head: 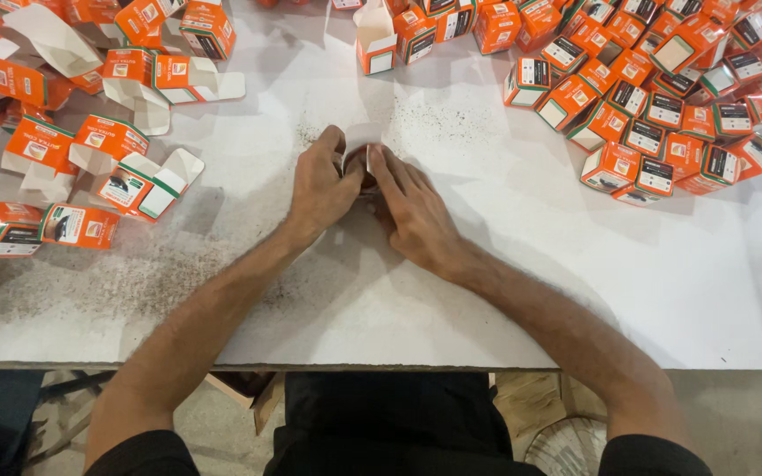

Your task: The person picks flat or partially folded small cardboard boxes from a pile on the table, folds and presses the flaps to close each box, and pushes the finished boxes onto a growing pile. They repeat this cycle continuously, occasionally reaching across the table to gather more unfolded boxes.

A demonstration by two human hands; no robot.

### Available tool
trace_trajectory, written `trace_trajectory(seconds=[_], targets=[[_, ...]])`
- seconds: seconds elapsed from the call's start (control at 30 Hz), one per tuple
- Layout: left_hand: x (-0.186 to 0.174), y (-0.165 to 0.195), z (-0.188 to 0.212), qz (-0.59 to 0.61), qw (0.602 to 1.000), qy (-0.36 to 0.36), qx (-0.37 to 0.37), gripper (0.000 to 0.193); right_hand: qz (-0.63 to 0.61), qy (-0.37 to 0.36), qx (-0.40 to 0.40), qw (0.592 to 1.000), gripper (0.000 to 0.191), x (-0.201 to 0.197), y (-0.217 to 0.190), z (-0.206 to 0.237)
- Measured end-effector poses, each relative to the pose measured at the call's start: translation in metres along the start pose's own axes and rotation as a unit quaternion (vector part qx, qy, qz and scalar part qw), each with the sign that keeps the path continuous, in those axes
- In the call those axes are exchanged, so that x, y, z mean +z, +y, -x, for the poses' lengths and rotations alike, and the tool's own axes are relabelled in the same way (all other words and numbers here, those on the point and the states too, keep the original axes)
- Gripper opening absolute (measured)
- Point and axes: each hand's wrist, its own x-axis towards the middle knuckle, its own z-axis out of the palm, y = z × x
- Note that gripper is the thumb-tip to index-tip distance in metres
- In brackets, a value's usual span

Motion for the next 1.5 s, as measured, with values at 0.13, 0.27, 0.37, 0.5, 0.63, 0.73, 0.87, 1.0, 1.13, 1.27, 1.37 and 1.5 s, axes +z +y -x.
trace_trajectory(seconds=[0.13,0.27,0.37,0.5,0.63,0.73,0.87,1.0,1.13,1.27,1.37,1.5], targets=[[-0.020,-0.007,-0.001,0.294,0.943,-0.122,-0.099,0.024,0.062,-0.022,-0.005,0.998,0.073,-0.003,0.007,-0.004],[-0.026,-0.010,-0.007,0.312,0.928,-0.132,-0.152,0.016,0.067,-0.002,-0.034,0.997,0.066,-0.005,0.010,-0.007],[-0.015,-0.007,-0.007,0.238,0.961,-0.106,-0.096,0.015,0.043,0.001,-0.069,0.997,0.068,-0.007,0.012,-0.008],[-0.012,0.001,0.004,-0.041,0.960,0.012,0.275,0.027,-0.027,0.013,-0.037,0.999,0.059,-0.009,0.016,-0.006],[-0.027,0.007,0.014,-0.056,0.931,-0.086,0.350,0.031,-0.126,-0.006,0.054,0.991,0.057,-0.007,0.020,-0.004],[-0.032,0.007,0.015,-0.076,0.925,-0.098,0.360,0.029,-0.150,0.017,0.037,0.988,0.065,-0.005,0.021,-0.003],[-0.028,0.002,0.014,-0.020,0.947,-0.096,0.305,0.019,-0.153,-0.001,0.030,0.988,0.066,-0.006,0.017,-0.006],[-0.028,0.000,0.014,-0.057,0.926,-0.098,0.361,0.020,-0.150,-0.003,0.028,0.988,0.060,-0.012,0.015,-0.009],[-0.036,0.001,0.018,-0.150,0.898,-0.116,0.396,0.032,-0.130,0.004,-0.033,0.991,0.046,-0.014,0.014,-0.006],[-0.041,-0.003,0.017,-0.205,0.873,-0.120,0.426,0.032,-0.084,-0.008,-0.044,0.995,0.040,-0.013,0.017,-0.006],[-0.034,-0.009,-0.005,-0.187,0.888,-0.069,0.415,0.040,-0.077,0.101,0.112,0.986,0.025,-0.021,0.029,-0.009],[-0.006,-0.004,-0.070,-0.243,0.912,0.056,0.325,0.062,0.166,0.182,0.053,0.968,0.055,-0.043,0.052,-0.009]])
